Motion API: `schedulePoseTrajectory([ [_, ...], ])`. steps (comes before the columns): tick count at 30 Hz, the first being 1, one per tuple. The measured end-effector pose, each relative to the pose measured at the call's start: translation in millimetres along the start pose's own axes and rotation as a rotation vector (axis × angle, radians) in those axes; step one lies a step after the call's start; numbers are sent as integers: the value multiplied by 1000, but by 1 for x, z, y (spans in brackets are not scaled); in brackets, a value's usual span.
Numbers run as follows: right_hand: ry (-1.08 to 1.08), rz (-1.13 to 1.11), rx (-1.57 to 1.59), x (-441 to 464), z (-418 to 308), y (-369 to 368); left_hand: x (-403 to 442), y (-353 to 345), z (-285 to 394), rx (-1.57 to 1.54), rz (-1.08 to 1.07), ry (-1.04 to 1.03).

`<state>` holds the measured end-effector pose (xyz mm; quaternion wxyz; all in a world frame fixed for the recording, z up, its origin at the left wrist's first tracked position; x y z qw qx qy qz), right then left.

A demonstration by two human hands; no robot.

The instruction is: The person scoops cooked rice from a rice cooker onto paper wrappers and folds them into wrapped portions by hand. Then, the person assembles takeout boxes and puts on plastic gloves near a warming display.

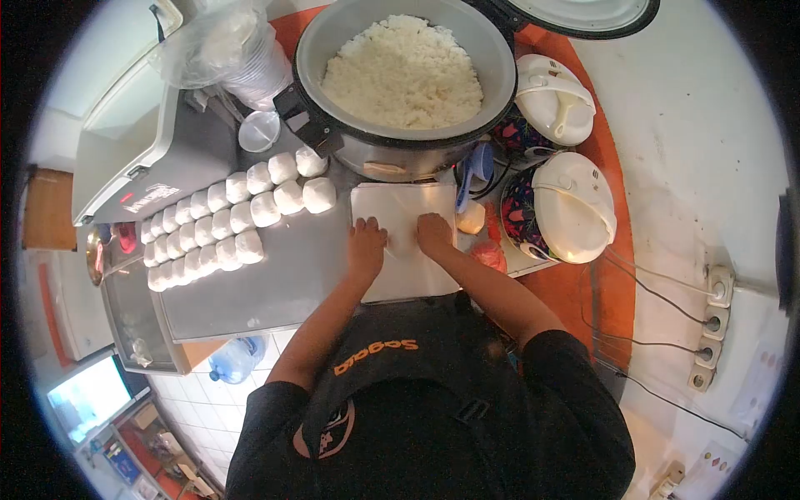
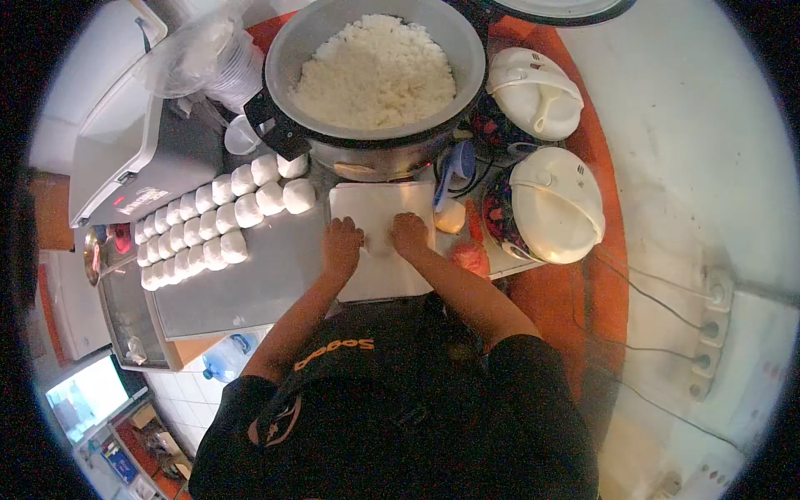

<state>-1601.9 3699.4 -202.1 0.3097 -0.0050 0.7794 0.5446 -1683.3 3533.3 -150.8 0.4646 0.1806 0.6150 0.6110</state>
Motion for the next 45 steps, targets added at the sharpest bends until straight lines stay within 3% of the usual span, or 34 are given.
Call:
schedulePoseTrajectory([
  [5,-130,-223,294,-18,-15,14,-26,-43,3,109,134,-125],
  [7,-216,-152,304,-24,-36,12,-33,-46,3,18,144,-137],
  [9,-386,99,240,-34,-62,-7,-34,-45,1,-99,97,-102],
  [12,-208,369,403,-38,-73,-23,-35,-52,-14,-377,166,-145],
  [16,-28,227,755,-48,-80,9,-47,-50,-27,-725,247,-105],
  [19,69,83,931,-47,-91,23,-56,-31,-31,-1257,155,-21],
  [25,172,-163,1408,-29,-114,32,-59,-26,-48,-1880,35,186],
  [28,103,-223,1532,-16,-138,37,-63,-26,-60,-1710,154,204],
  [31,15,-270,1622,-13,-184,43,-65,-33,-65,-2289,356,102],
  [33,71,-361,1765,0,-196,23,-71,-36,-75,-2202,530,137],
  [34,128,-364,1714,11,-197,10,-73,-37,-80,-2159,613,154],
  [37,56,-185,1432,6,-189,16,-75,-69,-126,-2471,810,307],
  [39,-17,-18,1186,2,-147,28,-81,-64,-156,-2328,881,641],
  [40,-31,180,1196,27,-95,-6,-84,-62,-168,-2243,909,804],
  [41,25,636,532,44,-47,-29,-86,-60,-179,-2186,929,797],
  [42,-264,667,503,14,-40,23,-86,-60,-188,-2130,948,788],
  [43,-228,760,331,13,6,29,-83,-57,-194,-2076,962,774],
  [44,-647,717,149,6,11,53,-82,-49,-194,-2126,988,803],
  [45,-722,782,169,7,18,64,-80,-62,-200,-2044,981,766],
])
Point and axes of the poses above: each hand's wrist, its own x-axis towards the middle knuckle, its own y-axis out of the back of the hand, z = x × y, the point moved 2 cm from there along x, towards the middle knuckle, and after that the axes turned 10 degrees about -z, right-handed, at the moved point
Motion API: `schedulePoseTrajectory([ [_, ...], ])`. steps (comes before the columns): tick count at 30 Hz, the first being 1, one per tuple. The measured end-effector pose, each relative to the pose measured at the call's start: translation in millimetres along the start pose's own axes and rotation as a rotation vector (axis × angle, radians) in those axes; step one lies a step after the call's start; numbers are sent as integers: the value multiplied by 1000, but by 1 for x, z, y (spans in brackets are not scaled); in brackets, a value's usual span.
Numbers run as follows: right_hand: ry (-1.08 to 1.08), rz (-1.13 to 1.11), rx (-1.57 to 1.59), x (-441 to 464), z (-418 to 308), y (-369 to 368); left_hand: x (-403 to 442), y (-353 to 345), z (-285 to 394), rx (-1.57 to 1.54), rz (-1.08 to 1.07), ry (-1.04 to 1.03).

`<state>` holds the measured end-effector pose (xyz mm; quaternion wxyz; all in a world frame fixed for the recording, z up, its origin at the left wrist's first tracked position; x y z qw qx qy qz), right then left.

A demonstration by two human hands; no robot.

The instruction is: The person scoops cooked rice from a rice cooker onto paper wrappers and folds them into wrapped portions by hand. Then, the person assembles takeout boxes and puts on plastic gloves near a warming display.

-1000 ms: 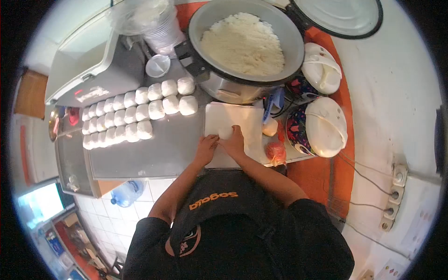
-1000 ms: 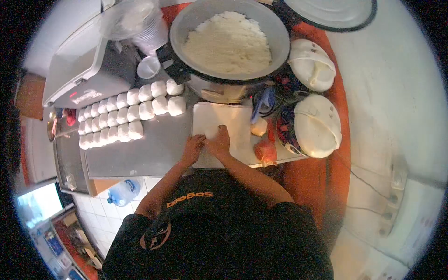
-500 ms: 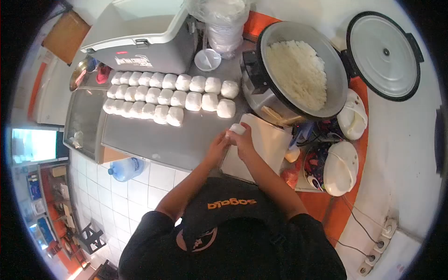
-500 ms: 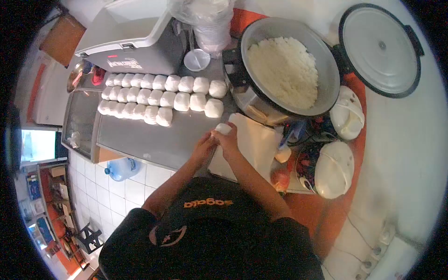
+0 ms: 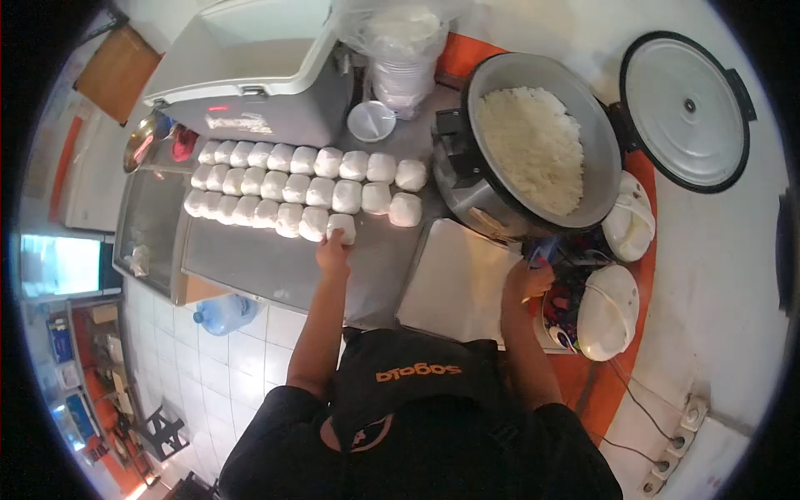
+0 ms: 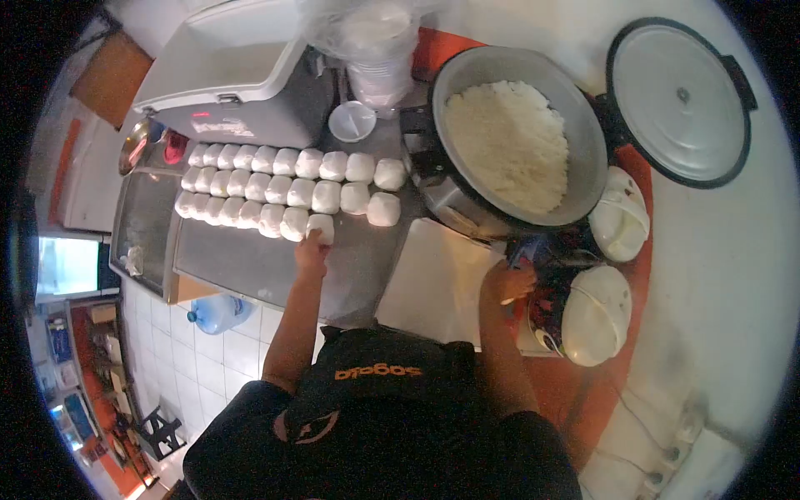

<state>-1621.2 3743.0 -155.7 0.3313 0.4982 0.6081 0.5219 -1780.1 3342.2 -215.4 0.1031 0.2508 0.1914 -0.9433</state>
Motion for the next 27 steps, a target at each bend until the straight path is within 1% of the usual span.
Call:
schedulePoseTrajectory([
  [1,-84,71,12,14,6,6,16,17,-17,68,-40,-47],
  [2,-178,152,23,31,21,15,24,22,-21,13,-43,-20],
  [3,-155,-15,-62,59,59,-17,32,25,-25,-41,-43,7],
  [4,-265,-201,42,60,47,7,30,18,-26,-210,9,117],
  [6,-295,-372,64,79,44,-15,-14,-13,10,8,53,-20],
  [7,-220,-370,-31,92,64,-60,-16,-12,4,52,121,-91],
  [8,-177,-286,-4,96,60,-59,-15,-10,-1,95,195,-168],
  [9,-129,-207,23,98,56,-59,-30,-22,5,183,307,-130],
  [10,-143,-251,53,106,65,-69,-57,-43,26,267,423,-99],
  [11,-151,-296,87,118,74,-90,-57,-42,27,390,475,-136],
  [12,-175,-347,119,122,73,-93,-58,-40,28,515,536,-166],
  [13,-200,-398,149,125,72,-96,-36,-7,5,681,530,-260],
  [14,-243,-452,175,118,66,-78,-24,11,-7,847,522,-354],
  [15,-283,-505,200,112,58,-59,-28,11,-7,882,471,-391],
  [17,-283,-388,152,93,31,-17,-45,-1,-2,958,370,-455],
  [19,-357,-395,168,82,21,-18,-51,-21,1,1020,271,-486],
  [20,-430,-457,211,80,21,-30,-55,-32,2,1051,219,-500],
  [22,-415,-484,230,83,28,-47,-65,-71,13,940,116,-454],
  [23,-327,-448,207,86,33,-52,-66,-94,20,881,67,-432],
  [26,-167,-434,286,94,42,-40,-63,-144,35,693,-70,-525],
  [27,-131,-445,333,95,42,-29,-61,-157,38,685,-81,-573],
])
Point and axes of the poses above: each hand's wrist, its own x-axis towards the middle knuckle, its own y-axis out of the back of the hand, z = x × y, the point moved 2 cm from there along x, towards the middle knuckle, and after that the axes turned 10 degrees about -z, right-handed, at the moved point
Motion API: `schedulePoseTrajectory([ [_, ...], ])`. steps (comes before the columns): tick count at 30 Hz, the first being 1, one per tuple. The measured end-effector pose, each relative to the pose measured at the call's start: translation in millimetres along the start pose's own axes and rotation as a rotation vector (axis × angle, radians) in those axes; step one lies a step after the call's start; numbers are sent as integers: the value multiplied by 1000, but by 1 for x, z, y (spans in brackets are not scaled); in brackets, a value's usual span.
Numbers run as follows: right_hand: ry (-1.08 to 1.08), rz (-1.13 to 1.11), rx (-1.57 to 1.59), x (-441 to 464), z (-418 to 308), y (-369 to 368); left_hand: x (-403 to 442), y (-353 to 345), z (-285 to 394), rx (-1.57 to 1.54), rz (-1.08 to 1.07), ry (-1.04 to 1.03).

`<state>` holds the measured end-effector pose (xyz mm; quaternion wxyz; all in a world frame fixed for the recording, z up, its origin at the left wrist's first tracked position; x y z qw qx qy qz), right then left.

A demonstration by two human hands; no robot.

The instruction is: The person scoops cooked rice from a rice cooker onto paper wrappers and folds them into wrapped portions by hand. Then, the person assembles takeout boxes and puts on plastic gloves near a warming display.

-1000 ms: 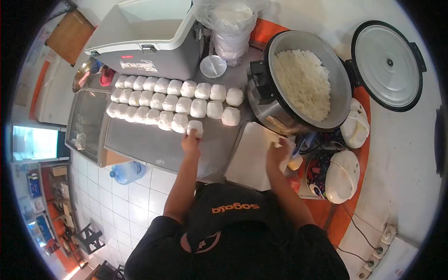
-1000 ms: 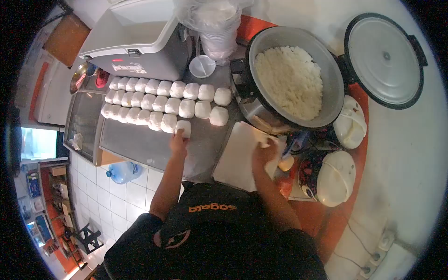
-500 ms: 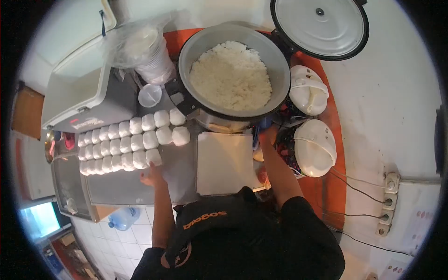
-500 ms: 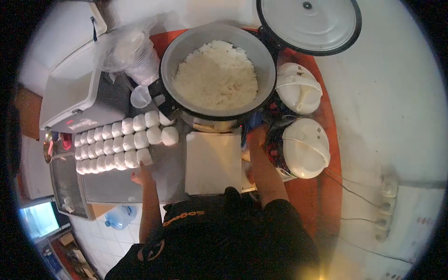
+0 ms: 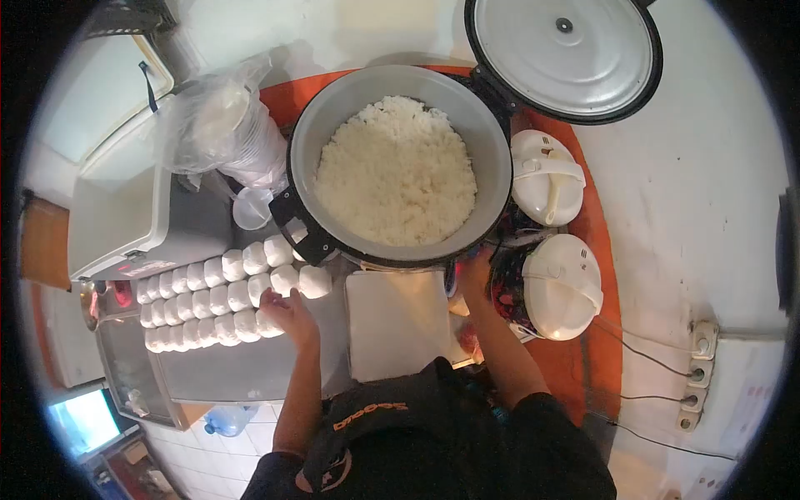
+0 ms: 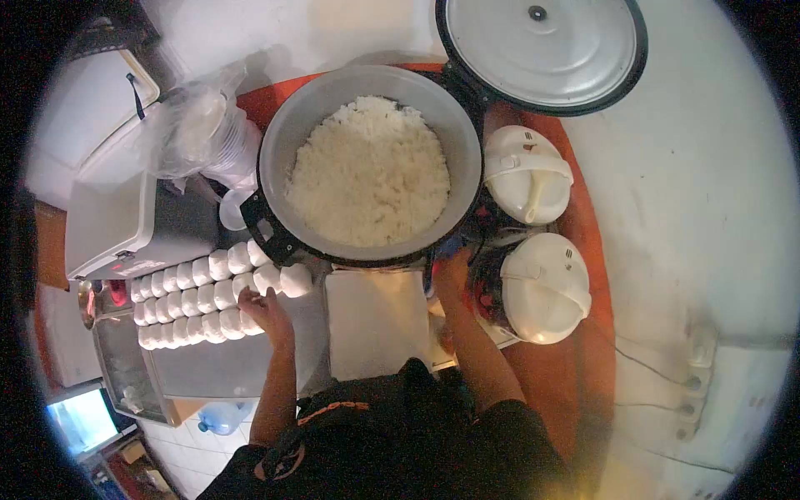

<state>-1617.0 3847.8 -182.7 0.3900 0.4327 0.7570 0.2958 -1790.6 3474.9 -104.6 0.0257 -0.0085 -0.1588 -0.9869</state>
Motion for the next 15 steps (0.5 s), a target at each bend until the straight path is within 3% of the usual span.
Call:
schedulePoseTrajectory([
  [5,-136,-179,-187,-34,-45,-4,16,-35,33,-52,-81,-81],
  [7,-143,-134,-123,-31,-35,-13,21,-41,42,-102,-83,-102],
  [8,-119,-51,-23,-20,-17,-23,25,-43,41,-140,-38,-213],
  [12,266,112,271,-39,9,13,31,-31,38,-57,4,-194],
  [15,1,-122,806,-77,-9,64,31,-23,24,-51,-14,-150],
])
Point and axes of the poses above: each hand's wrist, its own x-axis towards the middle knuckle, its own y-axis out of the back of the hand, z = x × y, the point moved 2 cm from there along x, towards the middle knuckle, and after that the axes turned 10 degrees about -z, right-handed, at the moved point
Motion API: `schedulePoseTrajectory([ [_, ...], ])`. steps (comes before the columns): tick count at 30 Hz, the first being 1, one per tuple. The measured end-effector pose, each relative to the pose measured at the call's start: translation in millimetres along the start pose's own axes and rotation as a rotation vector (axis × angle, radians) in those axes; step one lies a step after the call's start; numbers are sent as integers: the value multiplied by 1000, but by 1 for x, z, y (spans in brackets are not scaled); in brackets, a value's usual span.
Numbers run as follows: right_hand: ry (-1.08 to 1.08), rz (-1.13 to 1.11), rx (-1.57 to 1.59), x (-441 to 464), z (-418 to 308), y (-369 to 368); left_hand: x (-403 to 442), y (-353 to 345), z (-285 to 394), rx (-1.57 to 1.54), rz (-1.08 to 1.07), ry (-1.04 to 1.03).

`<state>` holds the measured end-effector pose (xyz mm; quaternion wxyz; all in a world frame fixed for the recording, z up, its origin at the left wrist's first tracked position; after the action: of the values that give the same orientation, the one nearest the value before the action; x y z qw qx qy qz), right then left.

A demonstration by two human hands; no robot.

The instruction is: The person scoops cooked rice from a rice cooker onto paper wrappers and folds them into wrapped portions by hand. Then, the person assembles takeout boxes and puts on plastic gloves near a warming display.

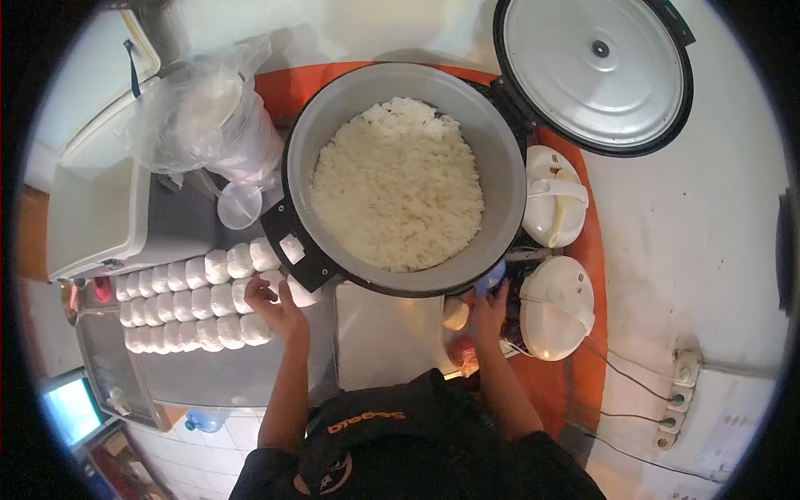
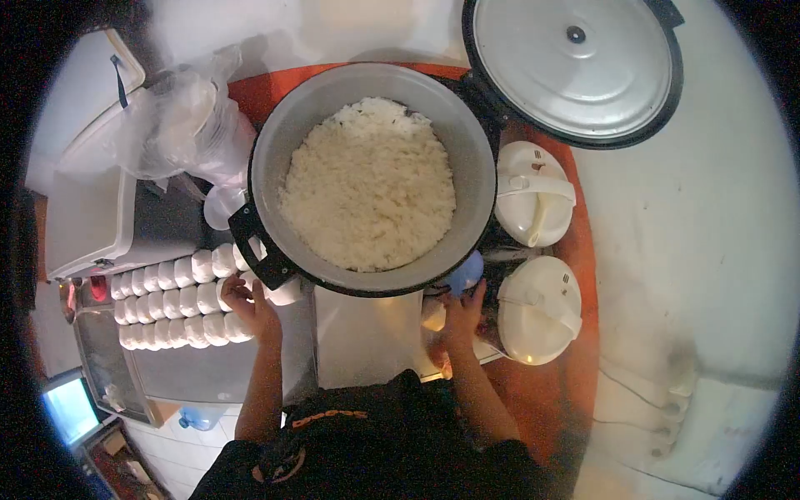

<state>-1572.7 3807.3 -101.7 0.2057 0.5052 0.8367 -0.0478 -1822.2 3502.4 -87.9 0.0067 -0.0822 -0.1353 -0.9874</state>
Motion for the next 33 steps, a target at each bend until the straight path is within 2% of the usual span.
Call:
schedulePoseTrajectory([
  [2,266,67,-301,-29,-30,15,-1,3,1,-60,-15,45],
  [4,368,117,-237,-64,-67,16,4,1,15,-198,-12,41],
  [5,336,134,-25,-85,-90,11,7,1,17,-206,-45,9],
  [7,423,13,106,-100,-125,8,17,-3,39,-402,-90,8],
  [8,539,-125,25,-90,-146,11,23,-6,50,-500,-113,6],
  [10,711,-302,-447,-84,-217,-22,41,-11,66,-458,-140,-77],
  [11,752,-333,-839,-80,-259,-52,50,-14,73,-437,-153,-121],
  [13,815,-487,-1026,-52,-283,-86,67,-20,91,-458,-192,-162],
  [15,890,-515,-1232,0,-277,-112,80,-26,106,-534,-209,-146],
  [17,859,-477,-1402,38,-270,-142,84,-30,107,-574,-249,-11],
  [19,663,-575,-1637,49,-258,-162,86,-33,106,-609,-255,106],
  [20,555,-625,-1751,55,-252,-168,87,-35,107,-640,-228,93],
  [23,417,-730,-1809,64,-232,-168,82,-38,106,-696,-152,90],
  [25,347,-923,-1838,59,-227,-168,82,-39,108,-697,-106,89],
  [29,220,-1226,-1733,52,-230,-172,82,-41,106,-689,-74,70],
  [32,299,-1330,-1515,64,-214,-169,82,-41,106,-670,-57,74],
  [33,128,-1300,-1440,58,-214,-178,82,-42,107,-666,-47,67],
])
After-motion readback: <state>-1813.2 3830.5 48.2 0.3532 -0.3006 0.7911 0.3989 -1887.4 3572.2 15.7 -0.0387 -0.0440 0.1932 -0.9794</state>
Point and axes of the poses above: each hand's wrist, its own x-axis towards the middle knuckle, its own y-axis out of the back of the hand, z = x × y, the point moved 2 cm from there along x, towards the middle knuckle, and after that the axes turned 10 degrees about -z, right-handed, at the moved point
